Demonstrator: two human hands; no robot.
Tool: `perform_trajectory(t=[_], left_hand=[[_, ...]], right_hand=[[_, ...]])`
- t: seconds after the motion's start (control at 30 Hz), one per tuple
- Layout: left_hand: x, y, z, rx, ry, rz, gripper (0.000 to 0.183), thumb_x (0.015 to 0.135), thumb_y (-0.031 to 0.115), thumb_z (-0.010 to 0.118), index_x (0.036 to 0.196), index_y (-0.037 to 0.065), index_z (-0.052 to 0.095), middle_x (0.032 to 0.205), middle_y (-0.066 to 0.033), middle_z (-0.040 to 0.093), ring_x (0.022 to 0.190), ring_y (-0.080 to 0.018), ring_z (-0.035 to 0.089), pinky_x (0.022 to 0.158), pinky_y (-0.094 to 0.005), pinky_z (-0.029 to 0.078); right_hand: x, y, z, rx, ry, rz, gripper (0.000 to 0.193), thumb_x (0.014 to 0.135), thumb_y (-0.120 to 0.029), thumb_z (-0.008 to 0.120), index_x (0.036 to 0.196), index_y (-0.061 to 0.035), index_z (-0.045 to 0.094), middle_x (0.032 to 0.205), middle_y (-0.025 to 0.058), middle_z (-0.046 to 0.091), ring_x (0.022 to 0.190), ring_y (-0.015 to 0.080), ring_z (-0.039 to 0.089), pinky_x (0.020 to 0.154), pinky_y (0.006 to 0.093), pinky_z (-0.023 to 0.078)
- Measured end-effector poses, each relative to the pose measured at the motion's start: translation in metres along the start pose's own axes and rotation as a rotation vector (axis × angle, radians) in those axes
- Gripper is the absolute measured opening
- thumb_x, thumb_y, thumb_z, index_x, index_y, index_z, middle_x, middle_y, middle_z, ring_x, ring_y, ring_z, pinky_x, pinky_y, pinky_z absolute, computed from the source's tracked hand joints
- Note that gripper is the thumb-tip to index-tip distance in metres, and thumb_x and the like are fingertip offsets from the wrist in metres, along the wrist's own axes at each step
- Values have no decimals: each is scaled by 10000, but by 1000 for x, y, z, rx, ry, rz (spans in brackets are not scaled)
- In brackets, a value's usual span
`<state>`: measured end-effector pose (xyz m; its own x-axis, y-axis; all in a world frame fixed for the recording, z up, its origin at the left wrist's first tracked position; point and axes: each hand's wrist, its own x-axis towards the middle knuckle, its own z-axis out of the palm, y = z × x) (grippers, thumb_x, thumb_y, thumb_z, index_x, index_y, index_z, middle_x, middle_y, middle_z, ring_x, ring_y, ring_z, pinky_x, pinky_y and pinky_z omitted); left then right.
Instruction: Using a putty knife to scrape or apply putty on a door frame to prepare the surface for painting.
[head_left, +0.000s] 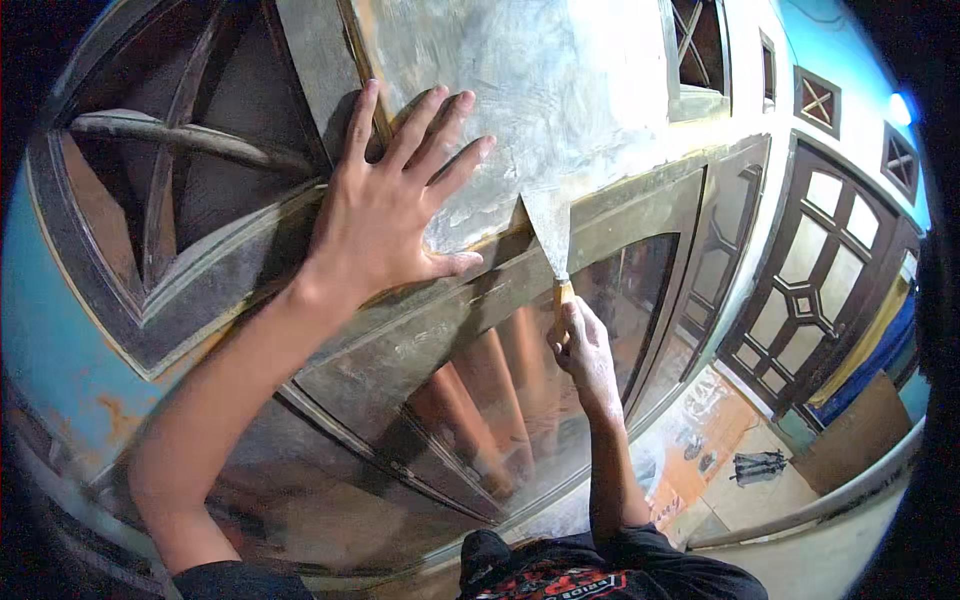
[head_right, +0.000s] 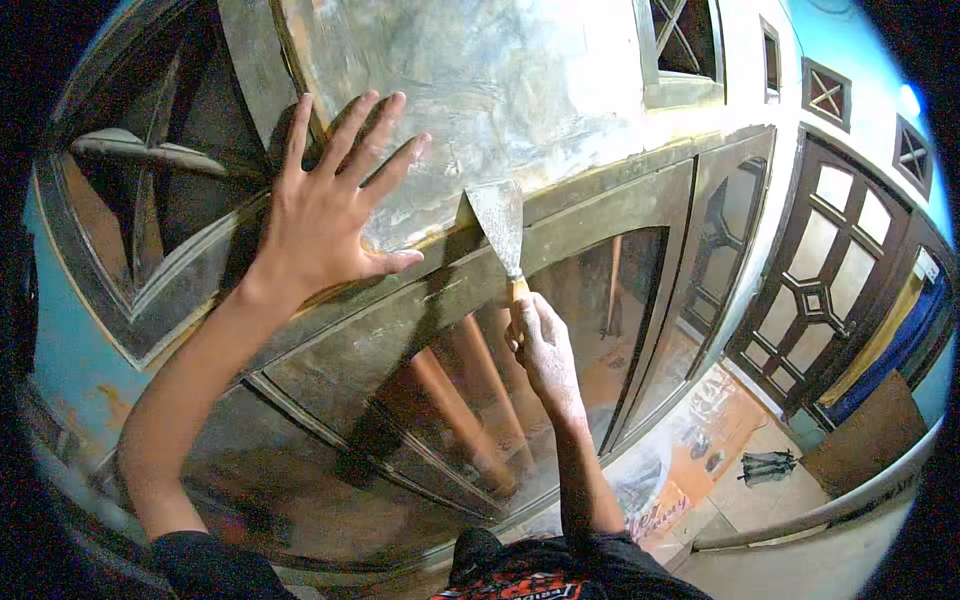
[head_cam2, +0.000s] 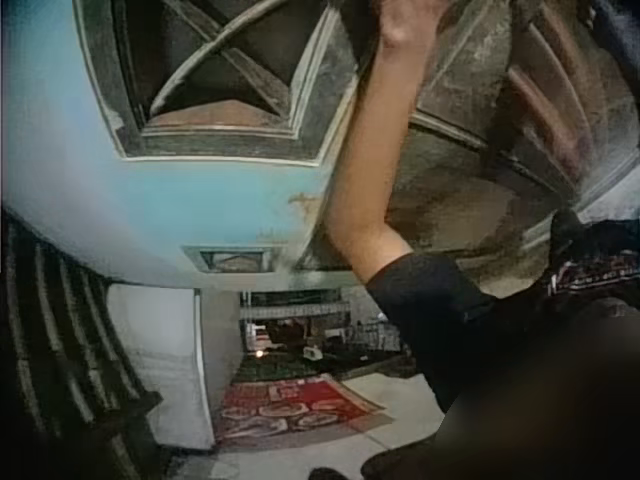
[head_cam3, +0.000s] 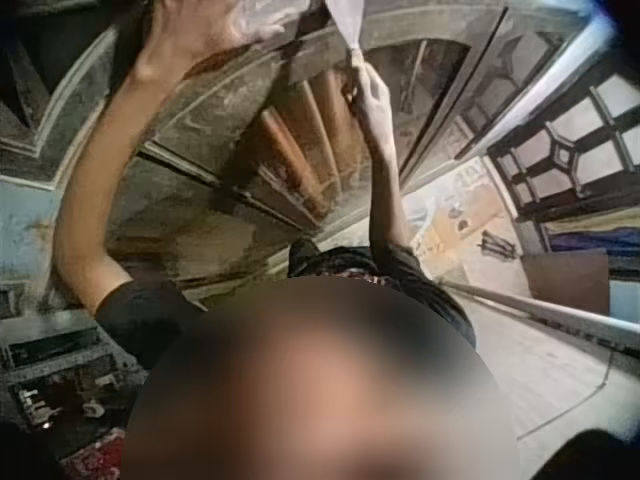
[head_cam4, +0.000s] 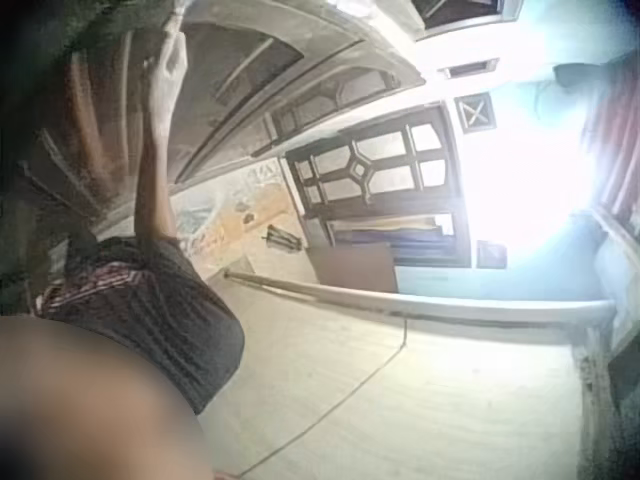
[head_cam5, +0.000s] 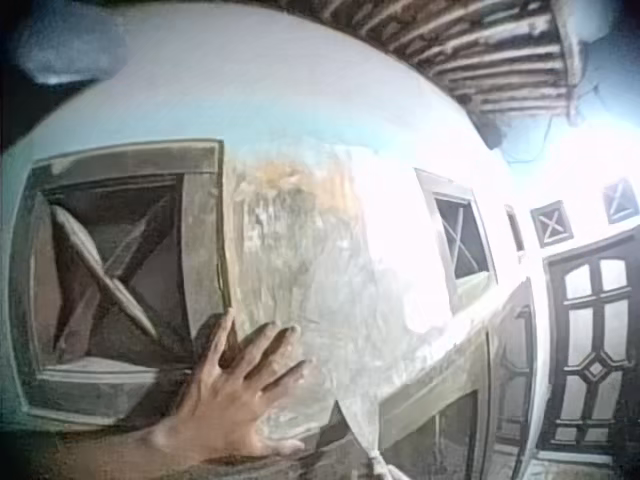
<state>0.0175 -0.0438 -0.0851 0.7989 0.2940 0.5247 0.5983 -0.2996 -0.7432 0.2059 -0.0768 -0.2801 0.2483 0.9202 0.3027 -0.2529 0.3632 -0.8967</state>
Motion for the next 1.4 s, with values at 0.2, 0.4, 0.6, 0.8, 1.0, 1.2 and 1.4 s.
perform_trajectory(t=[0.2,0.4,0.6,0.8,1.0,1.2,1.4], left_hand=[[-6,-4,-1,-14,36,16,912,679,759,557,1411,229,433,1547,-74,241,1440,-242,169,1164,-612,59],[-3,0,2,-58,45,9,901,672,734,594,1400,224,446,1550,-77,227,1443,-241,164,1165,-612,57],[-3,-1,0,-59,14,6,932,657,674,640,1439,228,394,1556,-74,222,1442,-256,175,1163,-601,77],[-2,0,-1,-88,32,10,882,685,684,623,1415,229,429,1557,-78,217,1452,-236,138,1168,-605,37],[-3,-2,0,-79,25,7,890,678,667,629,1417,213,427,1555,-86,219,1451,-241,142,1167,-603,57],[0,0,-3,-75,42,5,879,685,650,630,1419,213,426,1548,-82,240,1443,-248,174,1165,-596,73],[2,2,-2,-98,66,-6,838,694,635,638,1399,221,453,1540,-73,263,1442,-223,179,1176,-583,70]], right_hand=[[27,-9,0,-120,-73,-150,381,1013,-412,422,934,-62,550,655,-39,396,568,45,355,511,214,294],[4,10,-8,-71,-48,12,348,1018,-369,434,897,-56,528,685,-26,441,587,49,397,523,216,342],[8,-5,-7,-63,-61,-81,358,1019,-381,438,918,-51,531,659,-32,420,576,48,397,520,216,341],[12,-12,4,-167,-51,-179,351,1024,-343,439,957,-16,546,692,-17,428,624,58,406,559,229,357],[14,-16,0,-164,-82,-129,362,1025,-331,433,944,-1,557,703,5,446,654,75,407,608,248,374],[15,-1,-3,-189,-89,-154,364,1023,-345,435,907,-16,537,692,-1,424,629,88,404,574,255,369],[22,-15,-3,-88,-71,-182,366,999,-425,446,913,-80,533,680,-51,373,563,41,337,490,199,268]])
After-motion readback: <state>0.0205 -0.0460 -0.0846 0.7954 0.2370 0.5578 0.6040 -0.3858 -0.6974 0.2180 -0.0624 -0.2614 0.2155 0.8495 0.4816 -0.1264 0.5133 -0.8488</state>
